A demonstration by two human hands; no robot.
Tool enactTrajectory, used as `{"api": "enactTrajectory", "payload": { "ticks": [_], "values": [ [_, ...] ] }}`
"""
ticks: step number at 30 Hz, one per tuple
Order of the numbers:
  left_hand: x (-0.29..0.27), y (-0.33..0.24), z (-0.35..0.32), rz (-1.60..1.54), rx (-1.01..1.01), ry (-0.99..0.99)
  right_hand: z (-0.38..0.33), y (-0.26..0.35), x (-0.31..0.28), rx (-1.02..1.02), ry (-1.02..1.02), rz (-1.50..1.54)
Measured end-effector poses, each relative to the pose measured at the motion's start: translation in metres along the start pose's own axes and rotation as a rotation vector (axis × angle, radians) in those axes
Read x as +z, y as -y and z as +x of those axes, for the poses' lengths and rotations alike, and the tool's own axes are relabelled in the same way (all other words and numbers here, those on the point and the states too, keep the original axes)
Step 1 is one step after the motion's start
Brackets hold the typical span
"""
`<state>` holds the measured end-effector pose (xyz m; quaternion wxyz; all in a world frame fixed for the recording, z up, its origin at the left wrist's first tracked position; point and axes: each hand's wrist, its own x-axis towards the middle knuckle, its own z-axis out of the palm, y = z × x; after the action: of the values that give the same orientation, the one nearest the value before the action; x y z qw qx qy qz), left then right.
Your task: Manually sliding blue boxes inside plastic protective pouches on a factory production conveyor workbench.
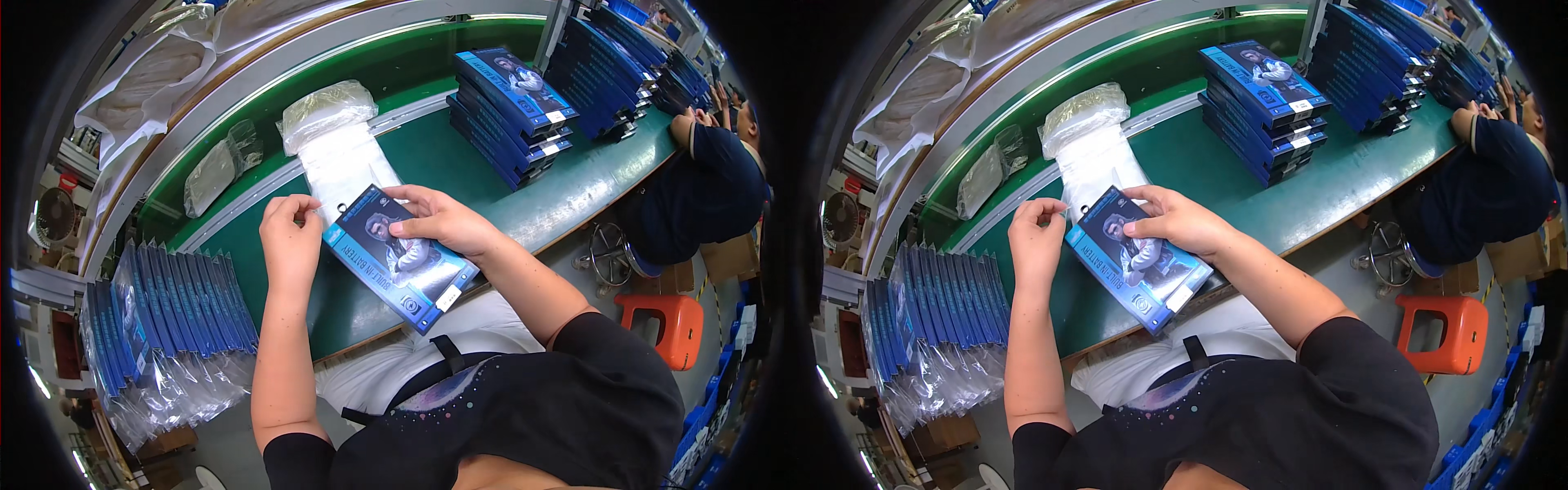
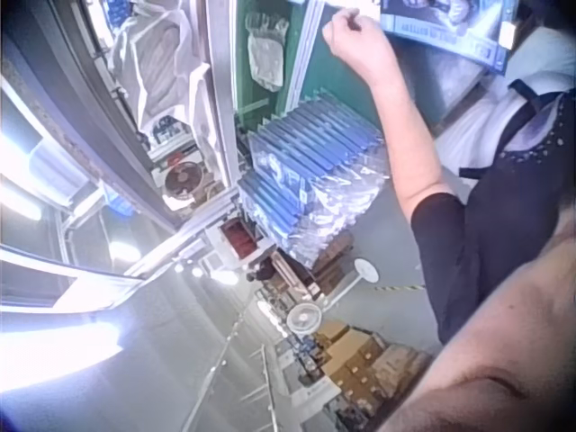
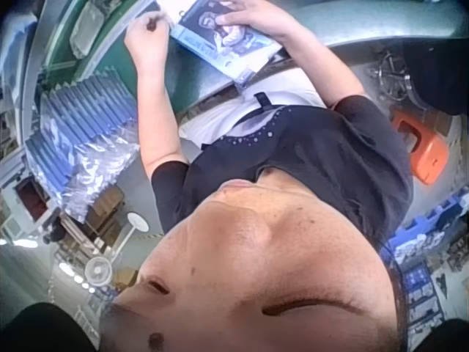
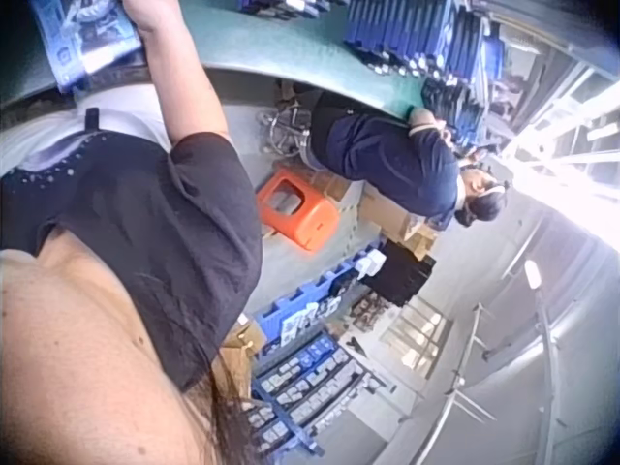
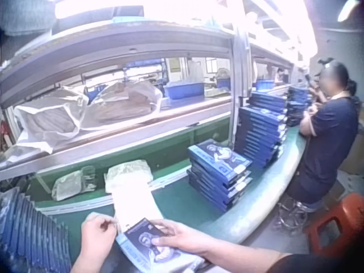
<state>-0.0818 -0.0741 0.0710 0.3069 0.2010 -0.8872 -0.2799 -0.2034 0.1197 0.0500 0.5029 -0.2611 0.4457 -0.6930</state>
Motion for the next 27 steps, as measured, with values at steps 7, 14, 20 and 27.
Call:
{"api": "enactTrajectory", "payload": {
  "ticks": [7, 14, 20, 27],
  "values": [
    [-0.006, 0.0, 0.001, -0.171, -0.323, 0.202, -0.007, -0.013, 0.004, -0.2, -0.183, -0.059],
    [-0.002, -0.011, -0.008, -0.186, -0.043, 0.168, -0.015, -0.002, 0.006, -0.16, -0.16, -0.003],
    [0.002, -0.009, -0.009, 0.013, 0.075, 0.185, -0.014, 0.001, 0.0, -0.095, -0.12, 0.087],
    [0.004, -0.01, -0.003, -0.441, -0.26, 0.127, -0.015, 0.003, -0.009, -0.03, -0.105, 0.036]
  ]
}}
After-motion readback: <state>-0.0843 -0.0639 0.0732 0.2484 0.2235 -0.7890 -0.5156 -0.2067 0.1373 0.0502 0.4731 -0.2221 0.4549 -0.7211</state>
